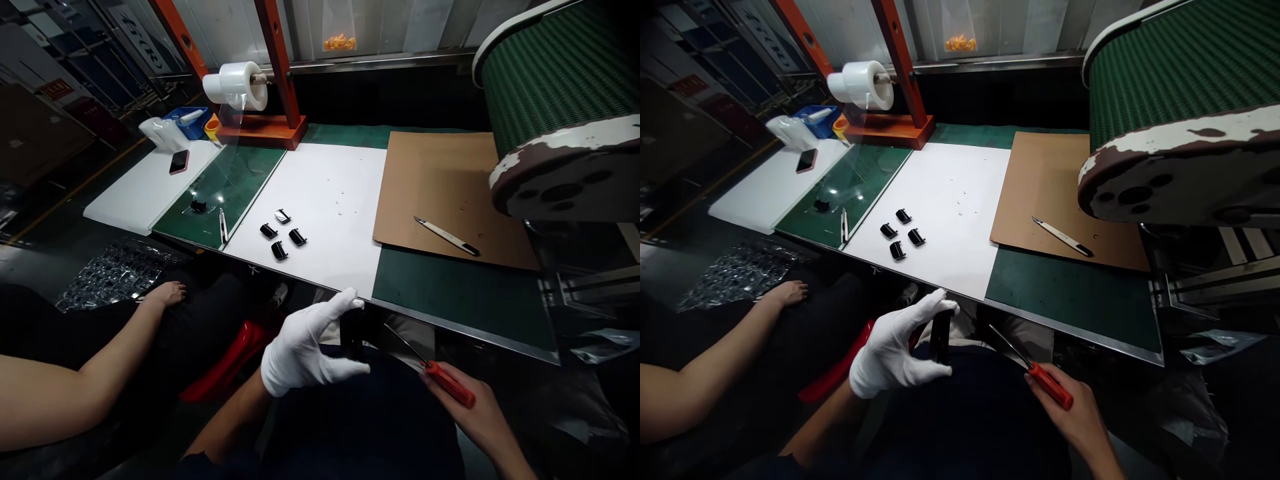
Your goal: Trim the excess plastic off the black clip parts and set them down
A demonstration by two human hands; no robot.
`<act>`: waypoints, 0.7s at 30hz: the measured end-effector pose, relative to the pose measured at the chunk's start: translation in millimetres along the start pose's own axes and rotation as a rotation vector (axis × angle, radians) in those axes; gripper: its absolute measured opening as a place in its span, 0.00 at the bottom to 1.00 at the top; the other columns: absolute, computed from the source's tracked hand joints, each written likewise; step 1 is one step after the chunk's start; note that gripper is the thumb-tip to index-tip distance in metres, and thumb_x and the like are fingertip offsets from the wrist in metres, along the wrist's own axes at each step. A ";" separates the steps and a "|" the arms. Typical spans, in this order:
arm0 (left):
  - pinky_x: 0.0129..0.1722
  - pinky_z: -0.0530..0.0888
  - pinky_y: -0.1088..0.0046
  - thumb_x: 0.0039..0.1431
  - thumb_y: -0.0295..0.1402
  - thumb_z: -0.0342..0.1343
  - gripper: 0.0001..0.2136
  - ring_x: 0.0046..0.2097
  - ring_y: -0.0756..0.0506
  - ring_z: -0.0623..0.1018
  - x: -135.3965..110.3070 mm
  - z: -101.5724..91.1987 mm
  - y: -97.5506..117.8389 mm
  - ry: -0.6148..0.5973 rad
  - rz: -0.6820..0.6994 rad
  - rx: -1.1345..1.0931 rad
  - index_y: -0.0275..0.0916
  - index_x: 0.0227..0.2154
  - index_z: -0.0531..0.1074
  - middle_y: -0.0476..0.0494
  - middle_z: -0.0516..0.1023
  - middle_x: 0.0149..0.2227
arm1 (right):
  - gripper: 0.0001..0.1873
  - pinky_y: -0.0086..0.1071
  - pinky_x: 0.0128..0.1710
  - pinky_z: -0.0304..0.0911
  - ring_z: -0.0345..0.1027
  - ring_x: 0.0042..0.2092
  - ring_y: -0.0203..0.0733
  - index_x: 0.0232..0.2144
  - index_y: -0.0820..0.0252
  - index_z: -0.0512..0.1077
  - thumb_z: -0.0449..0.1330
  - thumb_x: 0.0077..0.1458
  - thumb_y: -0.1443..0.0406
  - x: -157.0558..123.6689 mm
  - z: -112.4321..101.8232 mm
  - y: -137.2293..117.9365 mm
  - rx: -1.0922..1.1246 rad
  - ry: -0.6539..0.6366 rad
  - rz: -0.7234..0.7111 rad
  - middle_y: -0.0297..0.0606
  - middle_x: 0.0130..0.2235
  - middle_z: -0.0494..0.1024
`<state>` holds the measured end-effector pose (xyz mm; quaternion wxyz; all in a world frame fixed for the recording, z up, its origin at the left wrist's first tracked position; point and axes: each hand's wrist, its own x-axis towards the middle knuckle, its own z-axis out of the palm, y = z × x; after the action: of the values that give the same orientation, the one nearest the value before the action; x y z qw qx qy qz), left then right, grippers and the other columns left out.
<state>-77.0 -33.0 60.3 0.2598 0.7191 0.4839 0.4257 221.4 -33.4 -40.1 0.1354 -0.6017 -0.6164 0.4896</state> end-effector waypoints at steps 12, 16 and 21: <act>0.51 0.75 0.69 0.47 0.37 0.68 0.43 0.49 0.43 0.78 2.5 7.3 -1.2 0.033 -0.041 0.087 0.45 0.64 0.51 0.42 0.76 0.50 | 0.20 0.31 0.28 0.63 0.72 0.31 0.44 0.35 0.54 0.77 0.58 0.49 0.47 0.8 2.4 -0.7 -0.006 0.026 -0.011 0.34 0.29 0.80; 0.47 0.77 0.67 0.51 0.41 0.64 0.42 0.46 0.42 0.79 2.7 9.5 -7.2 -0.014 -0.026 0.301 0.45 0.65 0.46 0.40 0.76 0.48 | 0.20 0.30 0.28 0.63 0.73 0.32 0.45 0.35 0.54 0.77 0.58 0.49 0.47 0.7 1.0 -2.4 -0.003 0.047 -0.005 0.35 0.30 0.80; 0.39 0.79 0.66 0.51 0.44 0.63 0.43 0.39 0.40 0.80 2.1 11.8 -18.4 -0.122 -0.097 0.492 0.41 0.65 0.45 0.38 0.77 0.44 | 0.19 0.30 0.28 0.63 0.72 0.30 0.43 0.32 0.54 0.77 0.58 0.49 0.48 1.1 -1.5 -3.4 -0.030 0.047 -0.012 0.34 0.28 0.79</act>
<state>-75.3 -23.3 40.6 0.1260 0.7611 0.5901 0.2380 220.2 -31.1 -37.2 0.1438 -0.6110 -0.6240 0.4654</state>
